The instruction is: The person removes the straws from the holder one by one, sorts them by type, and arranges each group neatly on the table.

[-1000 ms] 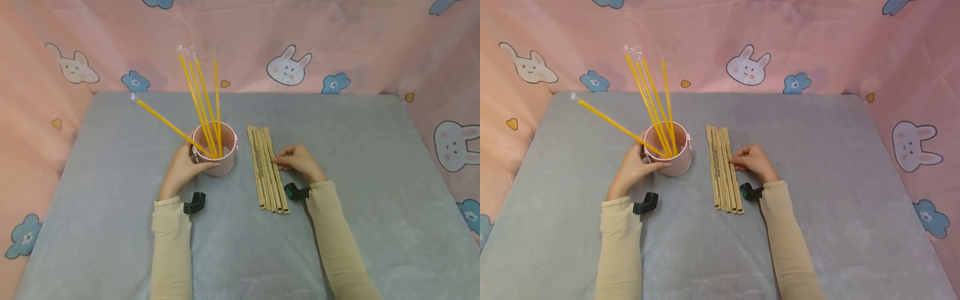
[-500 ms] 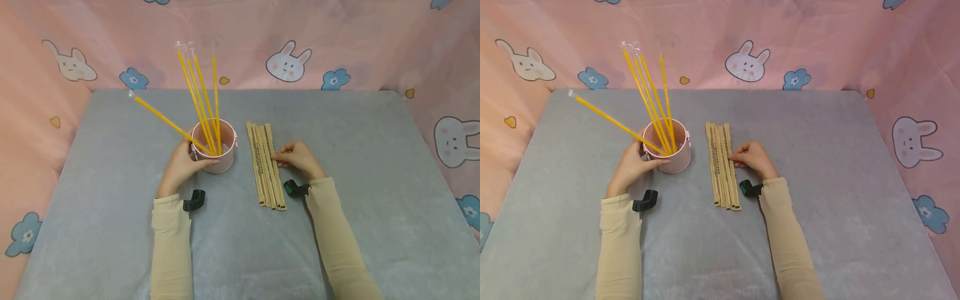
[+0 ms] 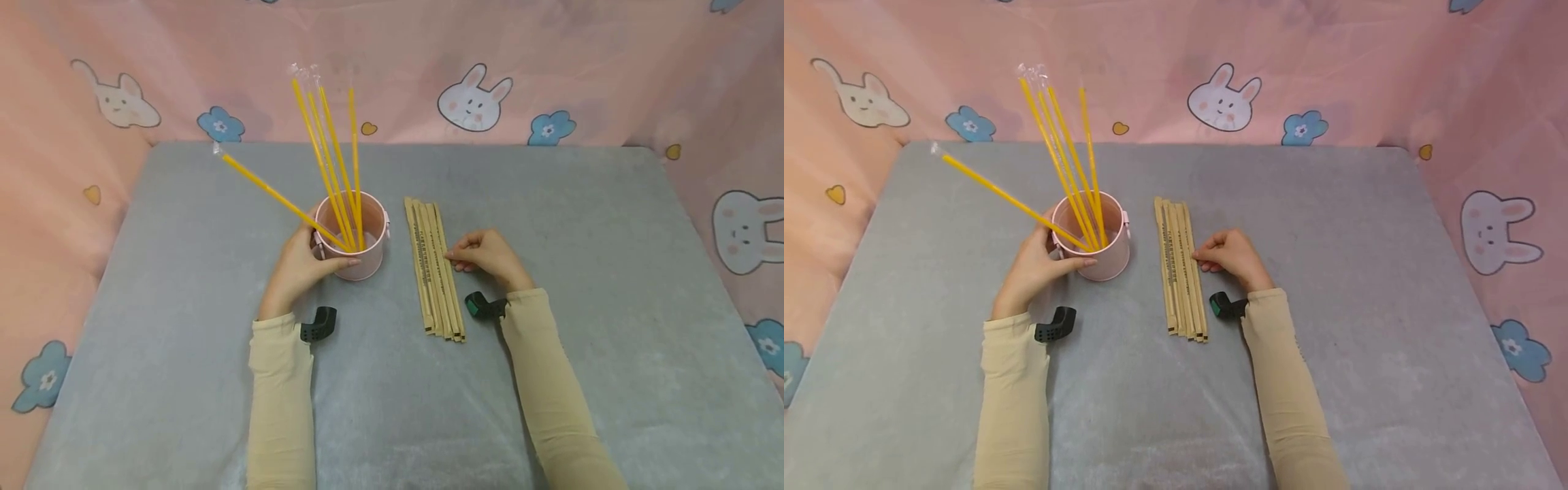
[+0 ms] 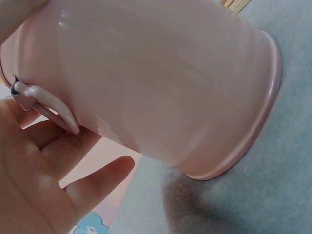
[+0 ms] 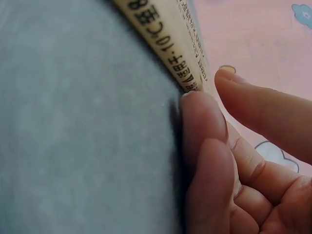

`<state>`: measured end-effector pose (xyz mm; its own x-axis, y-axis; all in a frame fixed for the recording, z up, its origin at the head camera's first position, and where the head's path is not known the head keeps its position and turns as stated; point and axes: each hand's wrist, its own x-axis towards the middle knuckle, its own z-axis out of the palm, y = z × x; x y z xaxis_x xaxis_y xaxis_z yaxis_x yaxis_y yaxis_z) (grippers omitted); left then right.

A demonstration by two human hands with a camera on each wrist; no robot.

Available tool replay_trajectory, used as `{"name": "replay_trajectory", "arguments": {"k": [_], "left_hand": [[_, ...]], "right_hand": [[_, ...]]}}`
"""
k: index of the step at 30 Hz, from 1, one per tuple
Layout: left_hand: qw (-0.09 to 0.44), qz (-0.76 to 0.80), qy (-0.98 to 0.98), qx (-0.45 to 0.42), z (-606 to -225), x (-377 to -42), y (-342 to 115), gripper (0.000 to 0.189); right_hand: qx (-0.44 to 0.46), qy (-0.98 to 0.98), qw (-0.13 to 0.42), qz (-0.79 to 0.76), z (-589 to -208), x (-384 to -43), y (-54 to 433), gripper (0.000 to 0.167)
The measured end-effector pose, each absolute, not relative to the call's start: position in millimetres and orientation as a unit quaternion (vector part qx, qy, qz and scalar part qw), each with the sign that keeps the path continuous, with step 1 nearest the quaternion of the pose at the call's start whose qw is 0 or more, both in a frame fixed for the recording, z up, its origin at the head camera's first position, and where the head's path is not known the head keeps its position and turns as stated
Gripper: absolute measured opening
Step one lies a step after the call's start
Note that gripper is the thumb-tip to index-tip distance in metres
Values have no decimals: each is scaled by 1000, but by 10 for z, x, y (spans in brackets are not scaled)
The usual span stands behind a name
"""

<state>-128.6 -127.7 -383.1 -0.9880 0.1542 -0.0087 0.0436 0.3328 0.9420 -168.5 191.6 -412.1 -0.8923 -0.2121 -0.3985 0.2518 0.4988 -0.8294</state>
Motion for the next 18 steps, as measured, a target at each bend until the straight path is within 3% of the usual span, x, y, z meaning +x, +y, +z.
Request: {"name": "replay_trajectory", "arguments": {"k": [18], "left_hand": [[54,576,813,57,-3828,-1306,-1279,96]], "right_hand": [[8,803,228,-551,-4126,-1695,1965,25]]}}
